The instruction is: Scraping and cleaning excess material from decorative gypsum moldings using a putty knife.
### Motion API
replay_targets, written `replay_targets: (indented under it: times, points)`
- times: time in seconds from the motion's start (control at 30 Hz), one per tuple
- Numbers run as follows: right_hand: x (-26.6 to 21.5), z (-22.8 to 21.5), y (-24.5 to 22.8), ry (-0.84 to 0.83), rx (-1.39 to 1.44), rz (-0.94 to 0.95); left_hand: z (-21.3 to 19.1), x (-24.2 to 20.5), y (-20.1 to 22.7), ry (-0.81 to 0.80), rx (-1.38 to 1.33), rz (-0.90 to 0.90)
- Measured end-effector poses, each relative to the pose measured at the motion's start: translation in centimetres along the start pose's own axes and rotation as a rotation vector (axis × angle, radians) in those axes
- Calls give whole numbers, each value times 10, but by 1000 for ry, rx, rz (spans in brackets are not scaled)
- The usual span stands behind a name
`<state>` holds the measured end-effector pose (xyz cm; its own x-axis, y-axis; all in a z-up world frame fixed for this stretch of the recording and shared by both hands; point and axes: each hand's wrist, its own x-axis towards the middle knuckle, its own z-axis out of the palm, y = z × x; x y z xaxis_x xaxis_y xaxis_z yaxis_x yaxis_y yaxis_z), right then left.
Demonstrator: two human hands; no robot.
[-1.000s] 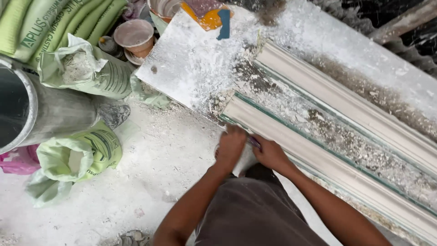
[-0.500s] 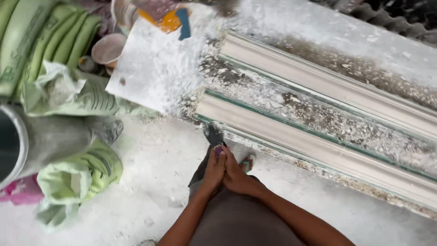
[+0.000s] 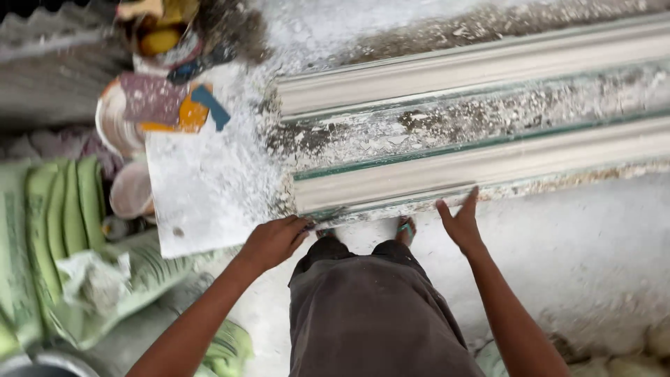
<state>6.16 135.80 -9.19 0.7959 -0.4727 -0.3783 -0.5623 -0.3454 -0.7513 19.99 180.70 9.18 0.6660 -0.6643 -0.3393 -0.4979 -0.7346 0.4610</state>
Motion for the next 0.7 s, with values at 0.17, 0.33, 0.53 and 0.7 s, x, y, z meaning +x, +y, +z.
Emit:
replay_targets:
  times: [0.17, 0.33, 0.53, 0.7]
  points:
    - [-1, 44, -7, 215, 94, 9, -29, 24, -10, -211, 124, 177]
    - [-1, 51, 0, 329, 91, -23, -41, 31, -26, -245, 223, 250]
    - [-4, 59, 7, 366, 47, -55, -2, 103, 28, -223, 130, 351]
    - [-25, 39, -49, 307, 260, 121, -24, 66, -2, -141, 117, 378]
